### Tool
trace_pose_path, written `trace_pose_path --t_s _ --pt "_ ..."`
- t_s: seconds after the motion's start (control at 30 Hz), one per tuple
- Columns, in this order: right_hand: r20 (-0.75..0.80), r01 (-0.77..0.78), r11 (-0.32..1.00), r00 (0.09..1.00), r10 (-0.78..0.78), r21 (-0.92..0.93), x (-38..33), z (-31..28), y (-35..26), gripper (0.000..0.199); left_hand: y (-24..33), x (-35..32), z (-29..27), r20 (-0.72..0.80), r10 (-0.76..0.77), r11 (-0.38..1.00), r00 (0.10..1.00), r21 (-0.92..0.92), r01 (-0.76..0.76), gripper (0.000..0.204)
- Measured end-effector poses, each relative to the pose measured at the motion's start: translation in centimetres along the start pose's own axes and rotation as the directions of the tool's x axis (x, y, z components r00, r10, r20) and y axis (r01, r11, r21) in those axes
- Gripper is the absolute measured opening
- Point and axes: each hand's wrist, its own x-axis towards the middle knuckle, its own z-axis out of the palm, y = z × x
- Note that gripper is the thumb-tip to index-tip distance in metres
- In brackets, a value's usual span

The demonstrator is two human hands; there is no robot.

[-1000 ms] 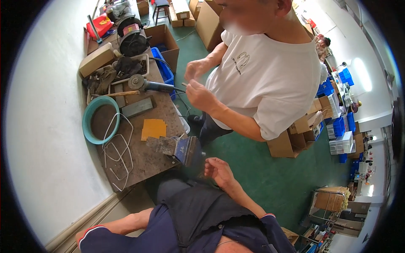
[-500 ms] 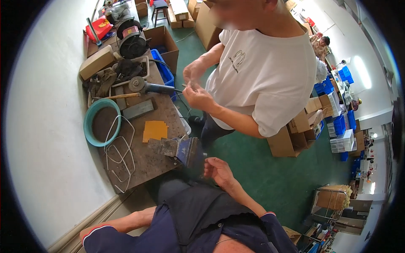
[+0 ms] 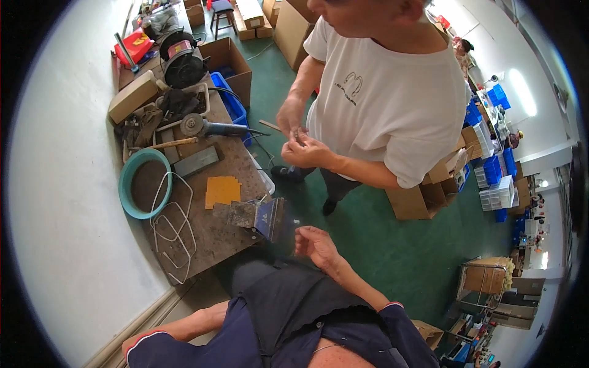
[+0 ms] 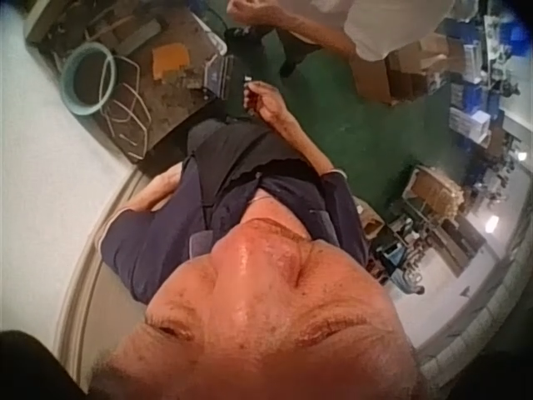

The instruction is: Inspecting and discussing small mechanical parts with a colleague in a workshop.

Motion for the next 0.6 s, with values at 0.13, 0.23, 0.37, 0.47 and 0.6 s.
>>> trace_pose_path --t_s 0.13,0.23,0.37,0.47,0.6 --pt "0.006 -0.008 1.000 1.000 0.008 -0.005 -0.1 -0.2 0.0 0.014 -0.3 -0.7 0.5 0.028 0.023 1.000 0.999 0.010 -0.024 0.041" --pt "0.002 -0.003 1.000 1.000 0.003 -0.003 -0.3 -0.4 0.0 0.013 -0.9 -2.0 0.8 0.058 0.052 0.998 0.997 0.026 -0.054 0.040" --pt "-0.028 0.004 1.000 1.000 -0.004 -0.013 -0.9 -0.1 0.0 0.013 -0.9 -1.1 0.4 0.106 0.081 0.996 0.991 0.036 -0.085 0.040" --pt "-0.024 0.029 1.000 0.999 -0.029 0.007 -1.0 -0.3 0.2 0.013 -1.2 -0.7 0.3 0.144 0.095 0.995 0.985 0.029 -0.100 0.039" --pt "-0.065 0.021 0.998 0.998 -0.017 0.061 -1.4 -0.8 0.5 0.012 -1.8 -0.3 -0.1 0.189 0.106 0.994 0.976 0.006 -0.109 0.039"
